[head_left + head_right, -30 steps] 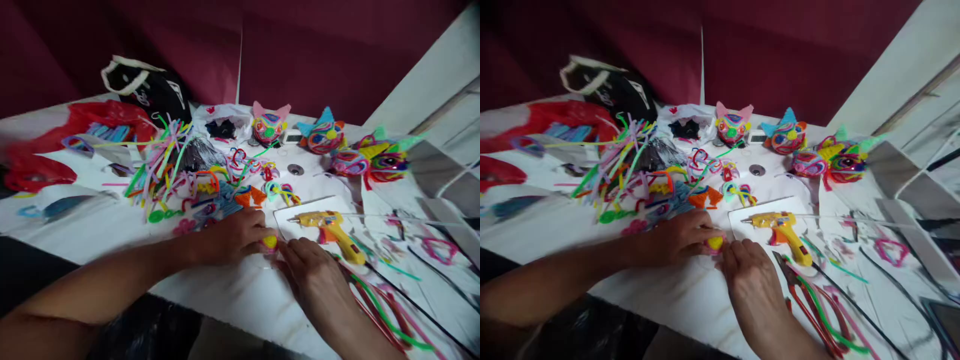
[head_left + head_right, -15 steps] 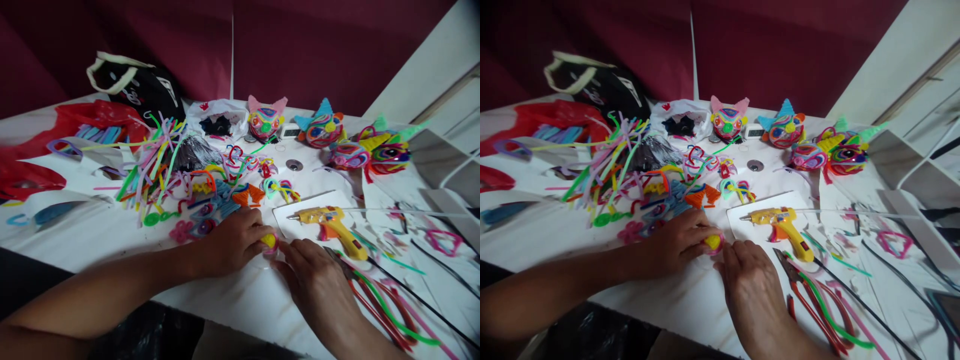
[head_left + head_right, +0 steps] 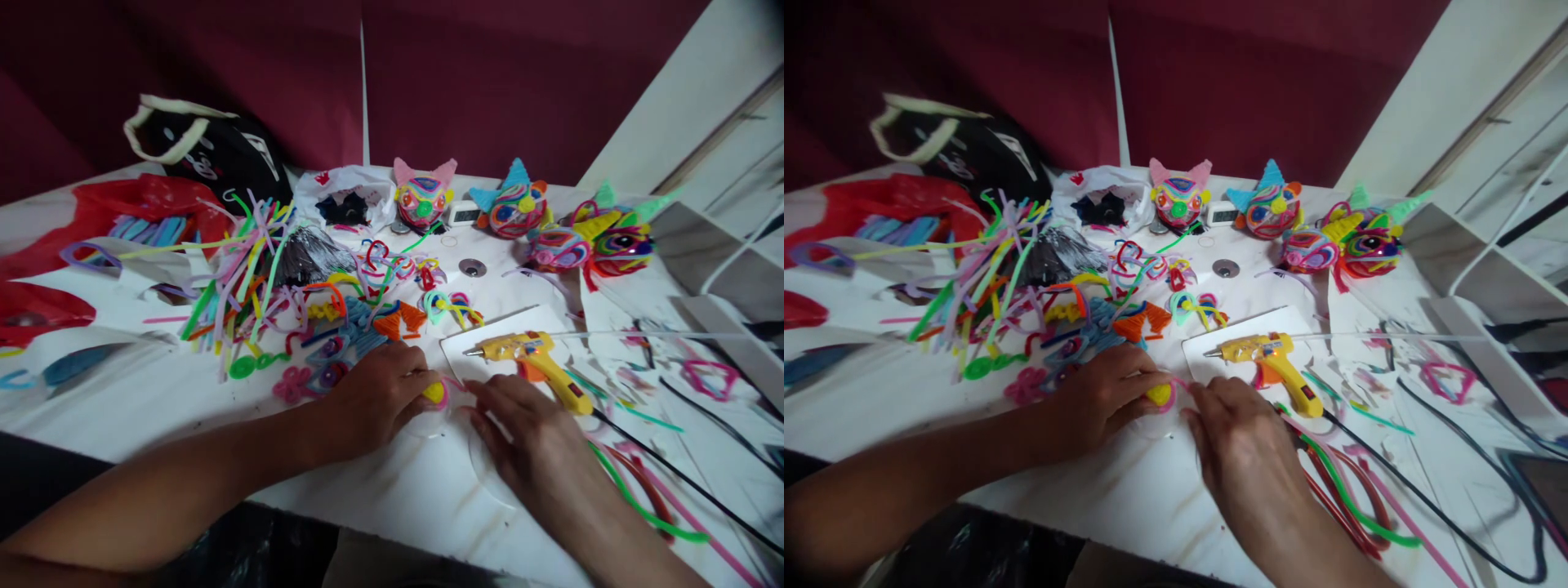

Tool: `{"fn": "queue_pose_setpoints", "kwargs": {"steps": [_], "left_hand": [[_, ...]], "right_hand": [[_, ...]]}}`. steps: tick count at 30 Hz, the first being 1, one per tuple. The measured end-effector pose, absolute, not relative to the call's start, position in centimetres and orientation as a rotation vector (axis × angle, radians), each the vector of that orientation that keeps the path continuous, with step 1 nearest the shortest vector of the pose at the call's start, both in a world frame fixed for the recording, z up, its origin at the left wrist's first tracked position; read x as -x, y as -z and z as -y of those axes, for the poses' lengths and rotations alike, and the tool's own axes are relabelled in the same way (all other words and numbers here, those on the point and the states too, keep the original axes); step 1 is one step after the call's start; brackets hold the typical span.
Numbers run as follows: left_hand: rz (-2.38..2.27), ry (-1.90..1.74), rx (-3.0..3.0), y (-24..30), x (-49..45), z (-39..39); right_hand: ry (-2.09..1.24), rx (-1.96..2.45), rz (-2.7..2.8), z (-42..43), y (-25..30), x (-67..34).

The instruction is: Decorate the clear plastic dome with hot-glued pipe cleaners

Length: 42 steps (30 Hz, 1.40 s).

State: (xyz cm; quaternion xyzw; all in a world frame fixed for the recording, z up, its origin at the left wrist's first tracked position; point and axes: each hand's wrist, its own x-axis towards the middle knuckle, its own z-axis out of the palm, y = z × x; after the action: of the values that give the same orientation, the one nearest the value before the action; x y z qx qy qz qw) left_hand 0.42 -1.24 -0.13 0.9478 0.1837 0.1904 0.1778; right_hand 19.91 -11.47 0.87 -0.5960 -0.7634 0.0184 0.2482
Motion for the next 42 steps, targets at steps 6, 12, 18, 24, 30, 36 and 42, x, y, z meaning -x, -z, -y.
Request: {"fn": "queue_pose_setpoints", "kwargs": {"steps": [6,12,18,24,30,36,42], "left_hand": [[-0.513,-0.532,-2.704,0.1,-0.4,1.3],[-0.582,-0.512,-2.631,0.1,-0.5,1.4],[-0.578,-0.583,-2.601,0.8,-0.4,1.3],[-0.603,-0.609,-2.576,0.6,-0.3,1.5],[-0.657,-0.564,-2.529,0.6,-0.2,1.6],[-0.679,-0.58,-2.482,0.7,-0.1,1.7],[-0.678,-0.597,-2.476,0.8,-0.1,1.8]], "right_hand": [[0.341,1.954,2.108,11.9,-1.8,-24.8],[0.172,2.216,2.135,11.3,-0.5,-28.3],[0.044,2.329,2.057,9.7,-0.3,-29.4],[-0.102,2.296,1.95,8.9,-0.4,-29.3],[-0.146,2.238,1.893,8.8,0.2,-29.5],[-0.098,2.172,1.776,9.5,0.9,-29.5],[-0.233,2.065,1.595,10.4,1.2,-29.5]]}}
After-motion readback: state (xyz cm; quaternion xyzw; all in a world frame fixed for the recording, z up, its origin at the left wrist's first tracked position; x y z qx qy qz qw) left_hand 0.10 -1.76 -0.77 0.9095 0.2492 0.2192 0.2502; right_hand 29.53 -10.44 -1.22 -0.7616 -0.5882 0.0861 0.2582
